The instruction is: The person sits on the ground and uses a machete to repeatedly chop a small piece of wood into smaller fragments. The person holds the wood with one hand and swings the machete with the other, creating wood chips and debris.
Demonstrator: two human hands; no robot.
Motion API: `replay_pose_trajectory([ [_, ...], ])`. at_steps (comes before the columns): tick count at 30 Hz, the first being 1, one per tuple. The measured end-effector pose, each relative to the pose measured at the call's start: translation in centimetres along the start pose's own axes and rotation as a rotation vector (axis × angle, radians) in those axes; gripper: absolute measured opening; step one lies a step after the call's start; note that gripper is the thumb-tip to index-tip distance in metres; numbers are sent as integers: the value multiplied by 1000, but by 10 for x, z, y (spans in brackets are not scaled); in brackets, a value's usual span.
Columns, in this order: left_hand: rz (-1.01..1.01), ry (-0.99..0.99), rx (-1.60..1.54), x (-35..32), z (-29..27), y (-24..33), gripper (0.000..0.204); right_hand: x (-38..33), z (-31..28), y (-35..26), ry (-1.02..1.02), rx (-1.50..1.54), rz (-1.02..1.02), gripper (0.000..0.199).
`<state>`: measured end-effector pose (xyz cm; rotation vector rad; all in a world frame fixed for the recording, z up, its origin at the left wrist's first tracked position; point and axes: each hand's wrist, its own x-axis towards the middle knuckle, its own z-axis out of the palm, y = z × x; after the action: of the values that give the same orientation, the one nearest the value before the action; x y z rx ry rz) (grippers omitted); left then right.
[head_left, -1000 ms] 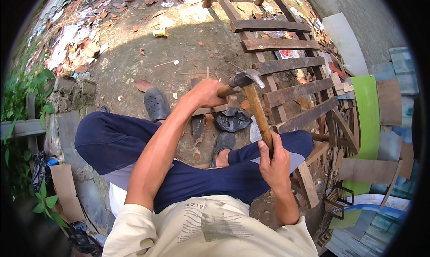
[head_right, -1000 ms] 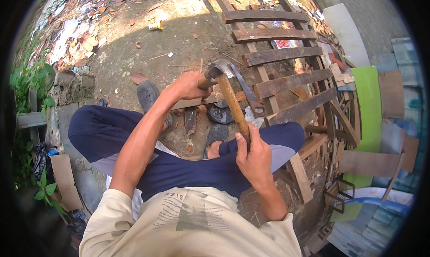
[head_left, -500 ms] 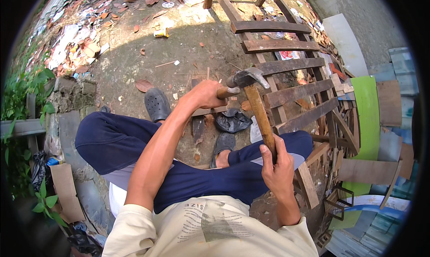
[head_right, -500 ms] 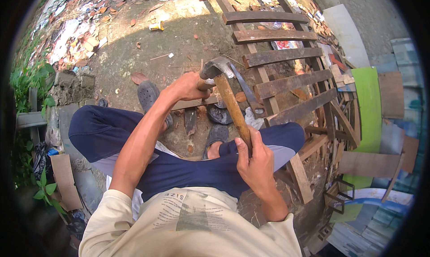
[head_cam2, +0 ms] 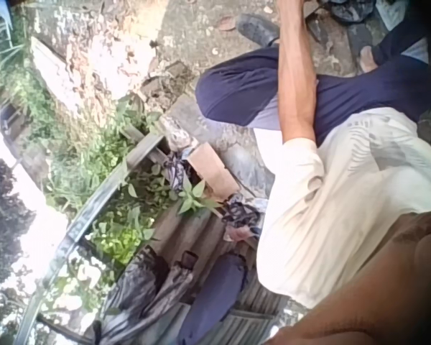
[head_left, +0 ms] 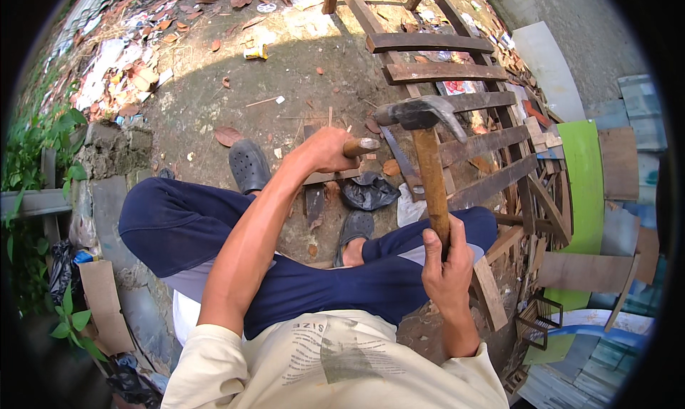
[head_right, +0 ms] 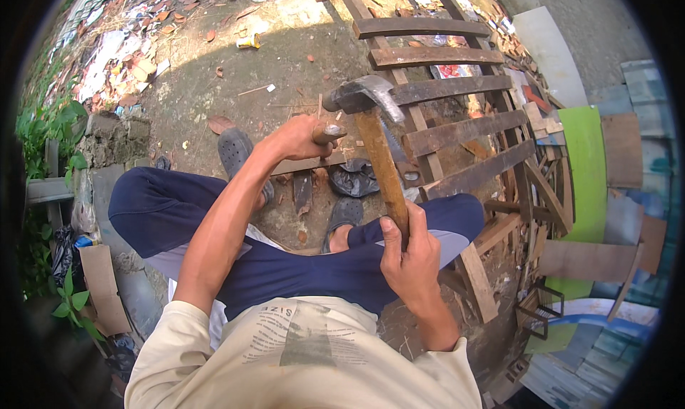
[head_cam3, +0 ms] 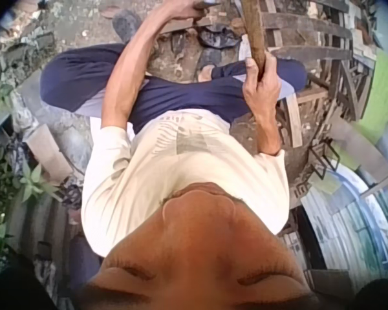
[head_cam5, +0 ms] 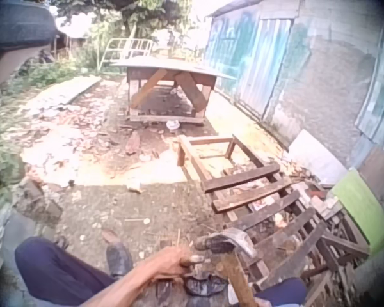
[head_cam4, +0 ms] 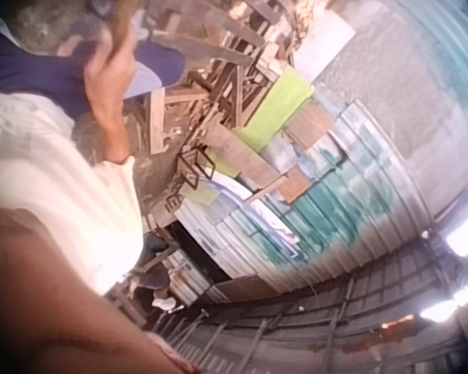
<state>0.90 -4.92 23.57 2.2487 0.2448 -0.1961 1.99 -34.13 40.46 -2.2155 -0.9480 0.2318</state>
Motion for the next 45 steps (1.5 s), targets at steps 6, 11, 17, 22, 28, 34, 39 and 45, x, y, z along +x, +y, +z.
replay_pose_trajectory([
  [6, 8, -16, 32, 4, 0, 7, 32, -9, 18, 28, -45, 66, 30, 26],
  [11, -10, -39, -11, 0, 0, 1, 34, 5, 0, 6, -94, -79, -14, 25],
  [17, 20, -20, 12, 4, 1, 2, 35, -12, 6, 16, 19, 168, 47, 31],
  [22, 24, 7, 7, -3, 2, 1, 35, -1, 8, 18, -213, -142, 46, 26],
  [28, 14, -33, 30, -1, 0, -1, 35, -9, -8, 7, 37, 235, 61, 33],
  [34, 21, -24, 5, -3, 3, -1, 35, 0, 12, 25, -237, -125, 44, 25],
  [39, 6, -24, 28, -4, -1, -2, 36, 3, -2, 2, -22, 91, 4, 27],
  [45, 35, -14, -4, 1, 3, -1, 37, 2, 19, 37, -224, -124, 22, 21],
])
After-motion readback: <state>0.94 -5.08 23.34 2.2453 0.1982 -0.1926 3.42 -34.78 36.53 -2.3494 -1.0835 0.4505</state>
